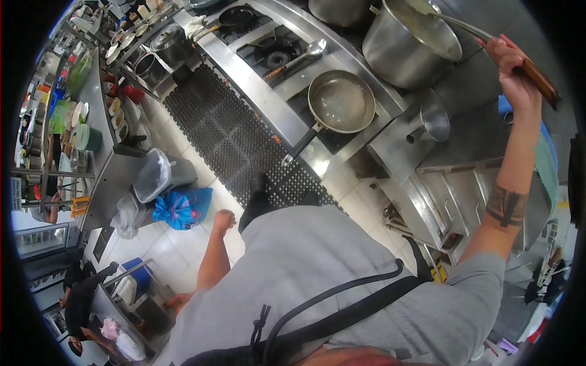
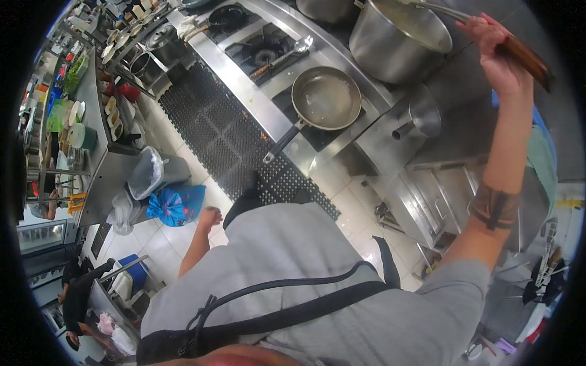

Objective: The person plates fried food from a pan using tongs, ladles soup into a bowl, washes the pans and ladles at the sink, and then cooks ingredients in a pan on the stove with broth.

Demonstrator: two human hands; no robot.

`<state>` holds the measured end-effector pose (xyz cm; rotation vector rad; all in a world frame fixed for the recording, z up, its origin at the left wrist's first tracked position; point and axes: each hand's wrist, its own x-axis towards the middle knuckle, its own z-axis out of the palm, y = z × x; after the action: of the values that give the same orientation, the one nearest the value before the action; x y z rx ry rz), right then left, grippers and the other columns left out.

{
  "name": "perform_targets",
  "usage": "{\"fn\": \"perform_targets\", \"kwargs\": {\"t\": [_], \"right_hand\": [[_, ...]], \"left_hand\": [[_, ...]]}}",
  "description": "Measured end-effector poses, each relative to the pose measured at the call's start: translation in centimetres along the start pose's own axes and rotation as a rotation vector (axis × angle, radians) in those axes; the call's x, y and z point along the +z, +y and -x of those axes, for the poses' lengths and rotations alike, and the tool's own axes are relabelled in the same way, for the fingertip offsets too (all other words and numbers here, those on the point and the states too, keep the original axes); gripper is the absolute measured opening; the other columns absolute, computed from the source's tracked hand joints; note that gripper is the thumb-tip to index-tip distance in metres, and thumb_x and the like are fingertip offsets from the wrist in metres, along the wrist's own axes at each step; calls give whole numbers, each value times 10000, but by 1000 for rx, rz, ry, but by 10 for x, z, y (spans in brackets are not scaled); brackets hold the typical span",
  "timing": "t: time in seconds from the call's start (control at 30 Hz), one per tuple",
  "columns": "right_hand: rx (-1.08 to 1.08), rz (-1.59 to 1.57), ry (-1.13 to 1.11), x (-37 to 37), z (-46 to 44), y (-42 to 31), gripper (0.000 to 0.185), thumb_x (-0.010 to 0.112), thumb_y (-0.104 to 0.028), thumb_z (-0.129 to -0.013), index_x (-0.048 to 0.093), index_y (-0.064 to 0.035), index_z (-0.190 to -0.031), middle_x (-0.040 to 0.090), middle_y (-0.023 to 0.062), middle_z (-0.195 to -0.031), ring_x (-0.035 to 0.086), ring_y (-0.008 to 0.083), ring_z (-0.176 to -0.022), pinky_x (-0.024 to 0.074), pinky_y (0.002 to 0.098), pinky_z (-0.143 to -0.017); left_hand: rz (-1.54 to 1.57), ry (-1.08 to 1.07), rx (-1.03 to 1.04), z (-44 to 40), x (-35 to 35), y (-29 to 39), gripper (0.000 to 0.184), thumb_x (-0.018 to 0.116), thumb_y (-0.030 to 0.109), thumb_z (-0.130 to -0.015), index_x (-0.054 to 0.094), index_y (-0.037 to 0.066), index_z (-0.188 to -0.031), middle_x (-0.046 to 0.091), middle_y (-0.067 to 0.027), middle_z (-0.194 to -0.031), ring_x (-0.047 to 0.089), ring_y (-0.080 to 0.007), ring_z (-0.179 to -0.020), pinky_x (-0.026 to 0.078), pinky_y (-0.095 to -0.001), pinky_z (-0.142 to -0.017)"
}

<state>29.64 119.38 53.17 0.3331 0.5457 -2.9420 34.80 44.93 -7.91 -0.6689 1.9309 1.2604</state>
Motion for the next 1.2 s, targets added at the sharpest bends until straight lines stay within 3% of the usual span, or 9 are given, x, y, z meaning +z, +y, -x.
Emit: {"fn": "perform_targets", "kwargs": {"t": [0.23, 0.47, 0.5, 0.63, 0.93, 1.0, 1.03, 1.1, 1.2], "right_hand": [[-54, -97, 93, -6, 26, 158, 600, 345, -188, -1101, 42, 142, -1499, 476, 169, -1025, 550, 185, -640, 547, 326, -528], [-169, -131, 357, -131, -18, 301, 472, 505, -116, -1036, 333, 204, -1337, 546, 117, -903, 548, 116, -587, 447, 251, -442], [-164, -86, 407, -150, -25, 319, 372, 521, -151, -1038, 444, 149, -1243, 585, 100, -895, 546, 111, -584, 461, 255, -456], [-232, 306, 548, -181, -42, 381, 213, 555, -191, -1027, 520, 8, -1092, 608, 63, -852, 566, 109, -585, 487, 284, -466], [-473, 806, 949, -116, -39, 413, 299, 634, -189, -978, 519, -10, -1188, 614, 43, -790, 564, 107, -536, 504, 321, -450], [-550, 657, 914, -105, -18, 386, 482, 612, -182, -993, 432, 63, -1367, 604, 41, -762, 548, 99, -535, 489, 312, -448], [-535, 379, 721, -101, 2, 361, 547, 574, -187, -1014, 343, 86, -1428, 600, 65, -801, 543, 106, -540, 480, 306, -445], [-515, -76, 410, -69, 25, 330, 621, 482, -209, -1057, 191, 114, -1501, 577, 112, -892, 545, 129, -557, 469, 296, -439], [-485, -334, 199, 6, 32, 298, 655, 364, -268, -1097, 44, 101, -1533, 514, 141, -975, 551, 178, -575, 472, 304, -436]], "left_hand": [[-37, -123, -71, -23, -36, 12, 151, 584, 90, -889, 635, -5, -995, 625, -71, -732, 628, -194, -570, 464, -283, -475], [-63, -209, -119, -77, -129, -6, 141, 576, 60, -879, 633, 9, -999, 606, -73, -727, 608, -192, -554, 432, -300, -442], [-79, -176, -130, -81, -143, 0, 134, 570, 60, -884, 631, 13, -993, 600, -70, -715, 603, -192, -545, 430, -300, -440], [-28, -157, -130, -125, -202, 5, 91, 546, 43, -891, 614, 23, -948, 557, -71, -664, 565, -190, -496, 404, -301, -413], [-153, -105, 23, -178, -243, 54, 67, 571, 56, -885, 621, 17, -905, 584, -111, -680, 564, -219, -490, 414, -343, -397], [-68, -174, 5, -198, -237, 56, 79, 557, 46, -882, 623, 16, -913, 568, -90, -668, 556, -215, -492, 408, -348, -398], [-72, -181, 9, -204, -234, 59, 79, 557, 46, -882, 623, 16, -913, 568, -90, -668, 556, -215, -492, 408, -348, -398], [-30, -277, -52, -215, -222, 69, 81, 553, 46, -886, 622, 21, -918, 531, -59, -643, 525, -209, -475, 396, -353, -397], [-50, -326, -30, -228, -202, 92, 77, 564, 57, -893, 629, 51, -933, 481, -45, -612, 504, -211, -466, 377, -362, -390]]}}
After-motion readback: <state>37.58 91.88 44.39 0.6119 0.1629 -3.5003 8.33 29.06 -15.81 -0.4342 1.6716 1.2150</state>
